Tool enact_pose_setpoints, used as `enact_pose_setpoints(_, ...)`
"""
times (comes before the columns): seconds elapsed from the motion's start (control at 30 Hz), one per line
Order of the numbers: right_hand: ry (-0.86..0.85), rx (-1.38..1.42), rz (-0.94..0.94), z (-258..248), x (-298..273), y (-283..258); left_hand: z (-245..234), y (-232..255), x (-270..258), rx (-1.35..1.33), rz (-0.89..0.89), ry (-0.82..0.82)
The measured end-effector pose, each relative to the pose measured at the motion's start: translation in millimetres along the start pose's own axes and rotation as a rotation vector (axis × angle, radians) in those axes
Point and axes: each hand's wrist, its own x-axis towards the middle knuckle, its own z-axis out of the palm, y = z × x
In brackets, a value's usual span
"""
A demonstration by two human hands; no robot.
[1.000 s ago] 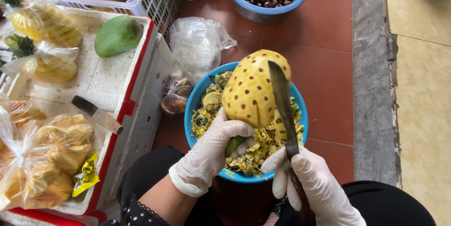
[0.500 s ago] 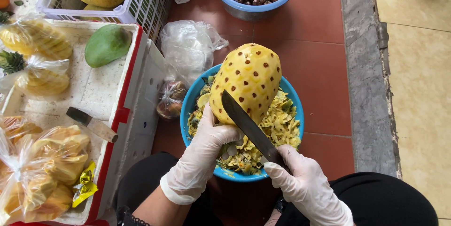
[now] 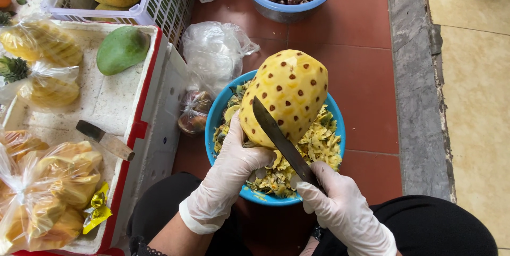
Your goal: Peeling and removing the eyes from a pineapple using a knife
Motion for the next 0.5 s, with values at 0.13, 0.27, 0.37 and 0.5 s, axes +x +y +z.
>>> enact_pose_setpoints(0.13,-0.009,-0.043,0.054,2,0,8,1,-2,3,0.049,0.007,-0.02)
enact_pose_setpoints(0.27,-0.033,0.093,-0.015,7,1,10,-1,-19,17,-0.046,0.349,-0.046)
enact_pose_setpoints(0.37,-0.035,0.2,0.004,11,0,9,-2,-21,16,0.011,0.417,-0.039)
enact_pose_setpoints(0.5,-0.021,0.243,0.023,16,3,12,-2,-19,12,0.014,0.499,-0.051)
